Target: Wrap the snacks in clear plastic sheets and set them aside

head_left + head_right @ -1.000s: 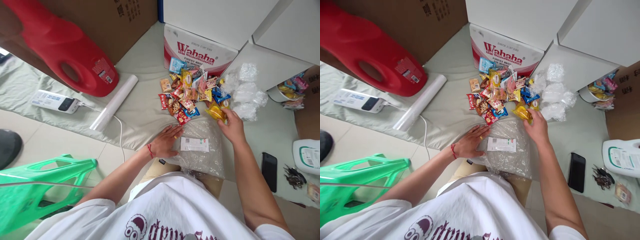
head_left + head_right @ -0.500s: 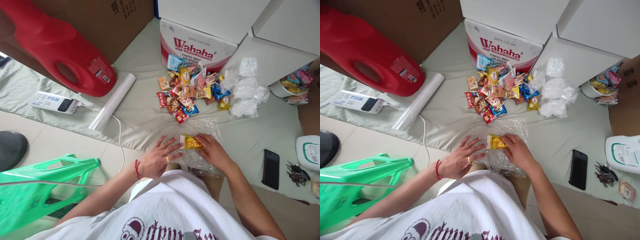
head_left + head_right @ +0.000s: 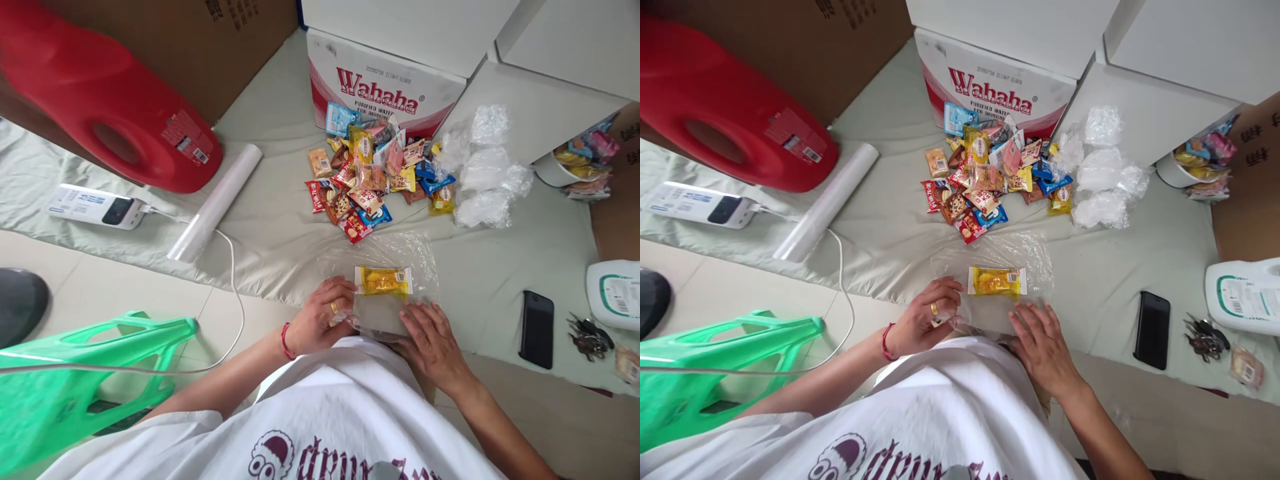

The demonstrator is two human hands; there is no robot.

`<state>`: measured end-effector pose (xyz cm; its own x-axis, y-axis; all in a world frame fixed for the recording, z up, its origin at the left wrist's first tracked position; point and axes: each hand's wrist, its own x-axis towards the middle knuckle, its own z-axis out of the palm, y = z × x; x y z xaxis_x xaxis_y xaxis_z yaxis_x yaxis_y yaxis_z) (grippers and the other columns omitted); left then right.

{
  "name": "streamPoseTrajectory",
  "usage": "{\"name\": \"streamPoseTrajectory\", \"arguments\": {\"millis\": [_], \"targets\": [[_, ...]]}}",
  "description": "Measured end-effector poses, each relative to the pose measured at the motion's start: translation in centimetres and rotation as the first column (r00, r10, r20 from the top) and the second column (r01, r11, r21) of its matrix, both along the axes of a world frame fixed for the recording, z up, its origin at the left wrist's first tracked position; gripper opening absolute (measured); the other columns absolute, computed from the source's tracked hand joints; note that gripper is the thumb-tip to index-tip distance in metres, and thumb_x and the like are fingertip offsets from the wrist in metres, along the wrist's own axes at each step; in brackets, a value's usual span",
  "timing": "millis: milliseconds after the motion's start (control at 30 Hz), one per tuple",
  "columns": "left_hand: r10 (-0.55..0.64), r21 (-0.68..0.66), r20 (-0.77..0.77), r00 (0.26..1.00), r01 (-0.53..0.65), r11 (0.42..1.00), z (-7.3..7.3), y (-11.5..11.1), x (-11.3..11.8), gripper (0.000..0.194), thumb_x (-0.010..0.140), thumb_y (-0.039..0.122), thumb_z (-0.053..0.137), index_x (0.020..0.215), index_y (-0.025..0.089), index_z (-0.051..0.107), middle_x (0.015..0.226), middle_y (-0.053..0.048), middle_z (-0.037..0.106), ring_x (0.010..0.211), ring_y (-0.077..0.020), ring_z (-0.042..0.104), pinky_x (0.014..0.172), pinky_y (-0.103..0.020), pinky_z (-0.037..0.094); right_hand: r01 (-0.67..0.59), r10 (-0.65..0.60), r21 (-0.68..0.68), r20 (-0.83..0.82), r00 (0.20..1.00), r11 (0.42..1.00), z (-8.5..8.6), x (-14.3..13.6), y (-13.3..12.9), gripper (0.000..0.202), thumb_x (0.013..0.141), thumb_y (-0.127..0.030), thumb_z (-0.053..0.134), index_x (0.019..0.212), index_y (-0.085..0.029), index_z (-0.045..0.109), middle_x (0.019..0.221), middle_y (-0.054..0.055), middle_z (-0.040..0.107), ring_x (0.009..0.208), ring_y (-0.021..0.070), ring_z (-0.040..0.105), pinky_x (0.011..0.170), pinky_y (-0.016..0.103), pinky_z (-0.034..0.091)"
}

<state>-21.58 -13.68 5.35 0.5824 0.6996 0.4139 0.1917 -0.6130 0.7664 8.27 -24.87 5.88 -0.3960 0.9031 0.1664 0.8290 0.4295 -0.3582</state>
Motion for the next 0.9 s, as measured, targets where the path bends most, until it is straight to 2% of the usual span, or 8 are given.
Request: {"name": "streamPoseTrajectory", "arguments": {"millis": [100,233,433,533,700,767,833,900], "targets": [[0.057,-0.075,0.051,0.997,-0.053,0.996,-0.2,0.4,-0.3,0.009,0.098,0.026,0.061,0.090,0.022,0.058,0.088,-0.004,0.073,0.103,-0.0194,0.073,0.111,-0.047,0.050,0.110,-0.104,0.052,-0.115,0.988,0.993,0.3,1.5,0.6,0.046,0.097,-0.014,0.060,0.137,-0.035,0.063,0.108,0.007,0.075,0.118,0.0313,0.062,0.099,0.056,0.055],[0.229,-0.223,0.020,0.973,-0.219,0.950,-1.0,1.5,-0.4,0.014,0.099,0.034,0.059,0.092,0.022,0.062,0.088,-0.004,0.074,0.087,-0.0178,0.072,0.104,-0.044,0.054,0.095,-0.128,-0.144,-0.242,0.962,0.985,3.0,4.0,5.5,0.016,0.099,-0.029,0.061,0.107,-0.030,0.075,0.100,0.005,0.075,0.107,0.0261,0.066,0.095,0.046,0.056],[0.504,-0.374,-0.328,0.799,-0.600,0.707,-2.5,4.1,0.2,0.023,0.087,0.037,0.062,0.103,0.020,0.063,0.079,-0.001,0.067,0.073,-0.0202,0.066,0.074,-0.035,0.055,0.218,-0.367,-0.489,-0.233,0.901,0.844,1.7,5.0,13.7,0.034,0.094,-0.052,0.060,0.100,-0.022,0.075,0.092,0.004,0.075,0.079,0.0198,0.069,0.075,0.033,0.055],[0.637,-0.141,-0.385,0.668,-0.724,0.675,-2.9,4.5,0.0,0.041,0.076,0.026,0.065,0.116,0.018,0.061,0.098,-0.009,0.068,0.095,-0.0291,0.065,0.088,-0.047,0.055,0.299,-0.375,-0.511,-0.050,0.926,0.806,-0.4,4.7,15.1,0.031,0.090,-0.043,0.061,0.107,-0.020,0.073,0.085,0.003,0.074,0.073,0.0194,0.066,0.069,0.031,0.051],[0.833,0.360,-0.121,0.540,-0.758,0.543,0.2,2.4,-0.5,0.030,0.082,0.016,0.058,0.111,0.021,0.065,0.108,-0.012,0.066,0.105,-0.0311,0.062,0.098,-0.054,0.047,0.299,-0.257,-0.260,0.182,0.949,0.918,0.2,4.8,15.7,0.047,0.085,-0.030,0.065,0.131,-0.019,0.067,0.106,0.010,0.073,0.101,0.0289,0.063,0.092,0.040,0.050],[0.752,0.470,0.008,0.659,-0.666,0.579,2.3,1.3,0.0,0.026,0.085,0.013,0.055,0.106,0.025,0.066,0.100,-0.008,0.069,0.097,-0.0266,0.065,0.094,-0.049,0.048,0.272,-0.243,-0.166,0.180,0.953,0.948,1.4,4.5,16.8,0.047,0.088,-0.026,0.060,0.134,-0.018,0.066,0.114,0.012,0.071,0.109,0.0313,0.059,0.099,0.044,0.048],[0.517,0.501,-0.006,0.856,-0.445,0.743,4.0,0.4,1.5,0.029,0.089,0.012,0.051,0.109,0.027,0.067,0.100,-0.005,0.074,0.097,-0.0235,0.068,0.090,-0.043,0.050,0.218,-0.199,-0.107,0.163,0.966,0.970,2.3,3.4,18.5,0.044,0.092,-0.024,0.054,0.133,-0.016,0.067,0.120,0.014,0.069,0.116,0.0330,0.055,0.104,0.045,0.045],[0.268,0.435,-0.168,0.949,-0.173,0.884,4.5,0.1,3.6,0.037,0.094,0.013,0.046,0.122,0.025,0.067,0.118,-0.008,0.076,0.110,-0.0228,0.068,0.094,-0.041,0.051,0.130,-0.108,-0.118,0.174,0.979,0.985,2.4,1.8,20.4,0.042,0.095,-0.029,0.054,0.133,-0.015,0.067,0.123,0.017,0.067,0.122,0.0348,0.052,0.106,0.046,0.043]]}}
